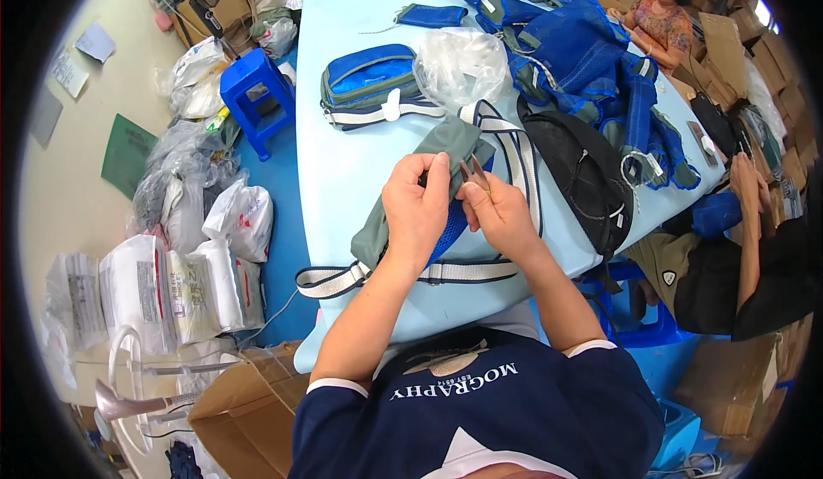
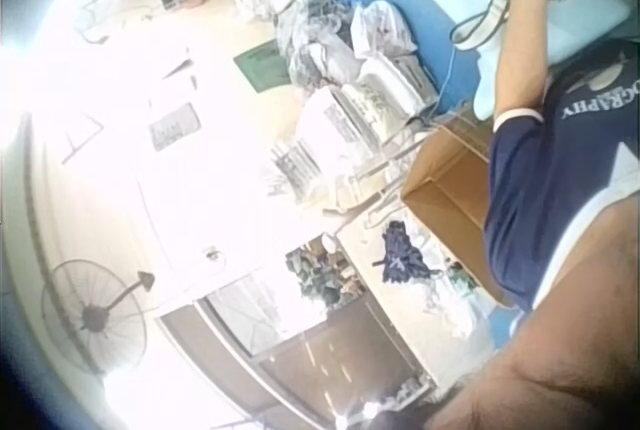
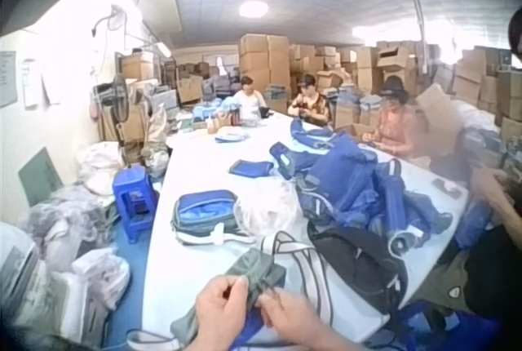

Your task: Inspecting small blue bags, trimming loose threads with nippers, and attaching shoulder straps.

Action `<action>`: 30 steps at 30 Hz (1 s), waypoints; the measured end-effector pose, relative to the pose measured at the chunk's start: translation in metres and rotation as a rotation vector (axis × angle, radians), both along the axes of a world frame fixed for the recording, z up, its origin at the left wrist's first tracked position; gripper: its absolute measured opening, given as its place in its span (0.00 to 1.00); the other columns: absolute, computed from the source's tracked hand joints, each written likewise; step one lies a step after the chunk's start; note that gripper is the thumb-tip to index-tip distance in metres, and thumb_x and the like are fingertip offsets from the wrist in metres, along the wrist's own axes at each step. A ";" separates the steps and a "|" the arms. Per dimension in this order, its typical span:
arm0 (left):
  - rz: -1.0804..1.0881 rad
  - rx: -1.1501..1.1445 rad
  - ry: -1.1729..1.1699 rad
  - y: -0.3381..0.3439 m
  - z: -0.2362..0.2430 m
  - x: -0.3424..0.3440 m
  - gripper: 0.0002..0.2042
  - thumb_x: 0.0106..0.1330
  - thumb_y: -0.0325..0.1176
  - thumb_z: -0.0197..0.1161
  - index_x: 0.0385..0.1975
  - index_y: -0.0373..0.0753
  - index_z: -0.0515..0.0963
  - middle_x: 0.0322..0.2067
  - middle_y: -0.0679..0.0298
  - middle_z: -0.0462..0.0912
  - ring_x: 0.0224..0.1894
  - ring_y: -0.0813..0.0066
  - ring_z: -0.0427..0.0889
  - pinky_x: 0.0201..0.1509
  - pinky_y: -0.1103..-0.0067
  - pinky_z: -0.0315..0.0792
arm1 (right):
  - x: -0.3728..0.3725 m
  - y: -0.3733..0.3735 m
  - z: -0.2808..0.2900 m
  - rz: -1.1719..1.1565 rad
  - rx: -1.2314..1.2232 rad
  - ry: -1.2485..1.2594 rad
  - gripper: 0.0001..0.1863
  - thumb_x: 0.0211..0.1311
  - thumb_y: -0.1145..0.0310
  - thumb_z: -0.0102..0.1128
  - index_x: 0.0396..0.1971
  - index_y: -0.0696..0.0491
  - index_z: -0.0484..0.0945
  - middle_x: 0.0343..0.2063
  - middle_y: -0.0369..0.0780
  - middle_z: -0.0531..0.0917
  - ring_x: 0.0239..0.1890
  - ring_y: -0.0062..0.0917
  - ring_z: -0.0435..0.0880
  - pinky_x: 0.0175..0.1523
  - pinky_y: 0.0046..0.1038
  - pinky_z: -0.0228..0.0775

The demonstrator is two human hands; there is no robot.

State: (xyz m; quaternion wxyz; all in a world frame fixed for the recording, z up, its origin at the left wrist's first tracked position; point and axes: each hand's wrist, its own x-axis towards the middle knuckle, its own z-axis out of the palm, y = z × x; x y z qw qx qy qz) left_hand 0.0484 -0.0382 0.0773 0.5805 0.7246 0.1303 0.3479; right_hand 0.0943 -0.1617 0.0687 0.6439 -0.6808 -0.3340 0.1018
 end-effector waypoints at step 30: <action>0.066 0.637 -0.177 0.006 0.024 0.005 0.12 0.50 0.27 0.62 0.36 0.40 0.79 0.35 0.57 0.75 0.32 0.61 0.77 0.35 0.73 0.72 | 0.037 -0.014 -0.001 -0.278 0.016 -0.411 0.13 0.54 0.69 0.62 0.37 0.59 0.75 0.26 0.40 0.74 0.26 0.24 0.74 0.32 0.24 0.67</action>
